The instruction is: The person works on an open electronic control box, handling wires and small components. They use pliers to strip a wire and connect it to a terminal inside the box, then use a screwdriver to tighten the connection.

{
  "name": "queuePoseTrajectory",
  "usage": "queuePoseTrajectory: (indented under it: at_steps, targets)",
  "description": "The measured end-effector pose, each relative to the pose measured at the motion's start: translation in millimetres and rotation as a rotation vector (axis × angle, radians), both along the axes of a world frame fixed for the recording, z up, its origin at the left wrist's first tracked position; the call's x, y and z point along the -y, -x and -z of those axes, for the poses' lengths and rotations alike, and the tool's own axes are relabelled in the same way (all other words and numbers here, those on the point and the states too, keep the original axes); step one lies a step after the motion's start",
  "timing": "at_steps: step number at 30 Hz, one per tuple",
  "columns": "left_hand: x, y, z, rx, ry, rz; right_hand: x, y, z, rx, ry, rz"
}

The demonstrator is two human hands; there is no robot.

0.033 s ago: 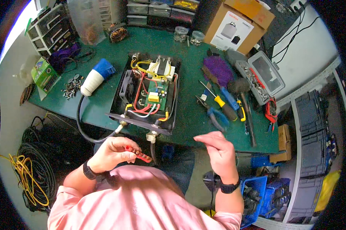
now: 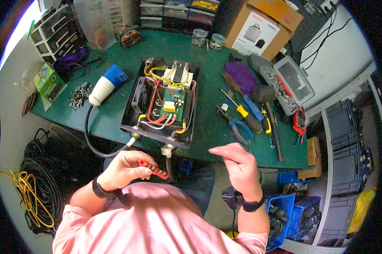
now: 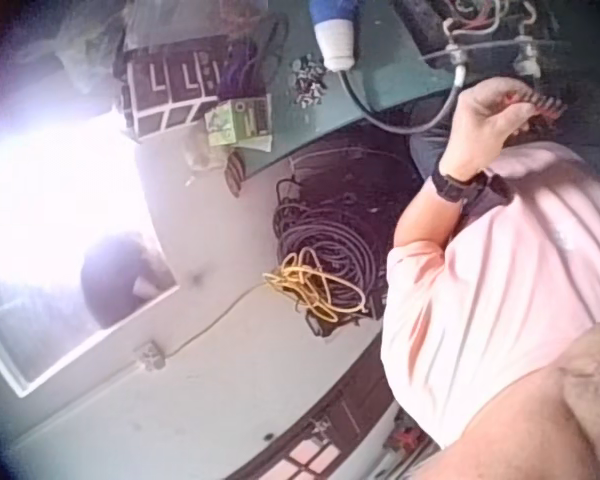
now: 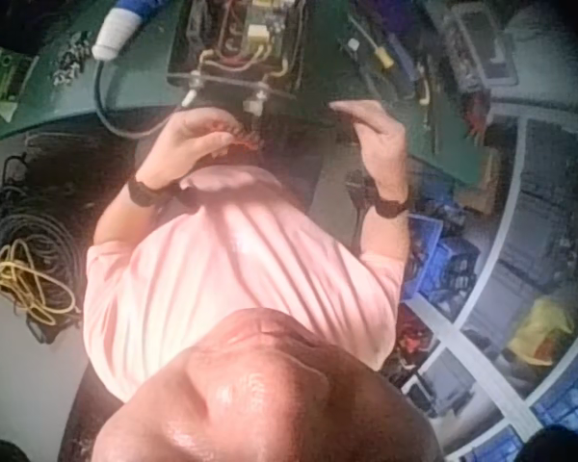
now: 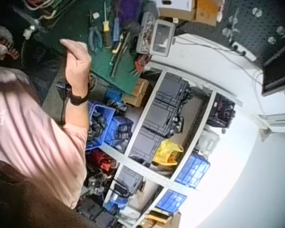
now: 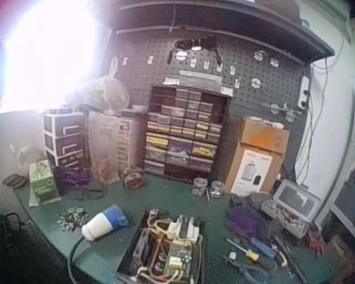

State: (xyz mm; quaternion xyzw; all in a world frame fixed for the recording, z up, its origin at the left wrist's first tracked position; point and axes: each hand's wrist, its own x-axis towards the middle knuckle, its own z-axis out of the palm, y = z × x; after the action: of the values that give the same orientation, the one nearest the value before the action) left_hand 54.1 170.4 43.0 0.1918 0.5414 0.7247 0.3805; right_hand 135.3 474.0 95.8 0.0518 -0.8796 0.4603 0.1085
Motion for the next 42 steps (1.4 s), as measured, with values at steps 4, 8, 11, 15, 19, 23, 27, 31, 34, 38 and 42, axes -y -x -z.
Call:
queuePoseTrajectory:
  at_steps: [4, 8, 11, 15, 19, 23, 27, 31, 34, 38, 42]
  targets:
    - [-19.4, -0.2, -4.8, -0.036, 0.001, 0.033, 42.3, 21.1, -12.2, 0.033, 0.35, -0.148]
    - [-35.9, -4.5, -6.9, -0.07, -0.026, 0.09, 64.5, 33.3, -19.0, 0.184, 0.534, -0.246]
    - [-41.5, -2.8, -8.9, -0.108, -0.028, 0.178, 65.7, 37.5, -17.7, 0.231, 0.808, -0.306]
    - [-50.1, -7.0, -4.1, -0.26, -0.099, 0.178, 69.4, 20.9, -27.1, 0.194, 0.641, -0.303]
    - [-65.3, -6.2, -6.1, -0.427, -0.171, 0.189, 64.8, 14.2, -30.8, 0.109, 0.618, -0.437]
    - [-71.0, -4.5, -11.3, -0.402, -0.232, 0.264, 61.5, 9.2, -24.2, 0.171, 0.703, -0.374]
    - [-70.5, -7.2, -6.8, -0.176, -0.24, 0.343, 61.8, 4.3, -20.7, 0.184, 0.67, -0.316]
    - [-68.8, -8.7, -2.1, -0.284, -0.271, 0.284, 63.7, 5.1, -20.2, 0.176, 0.549, -0.276]
    - [-65.9, -3.2, -8.8, -0.548, -0.249, 0.248, 63.5, 2.7, -23.1, 0.234, 0.566, -0.233]
    - [-66.3, -3.5, -11.7, -0.632, -0.202, 0.204, 61.6, -1.8, -24.0, 0.322, 0.618, -0.146]
    - [-68.0, -5.4, -9.3, -0.649, -0.164, 0.189, 56.6, -3.3, -13.5, 0.286, 0.653, -0.185]
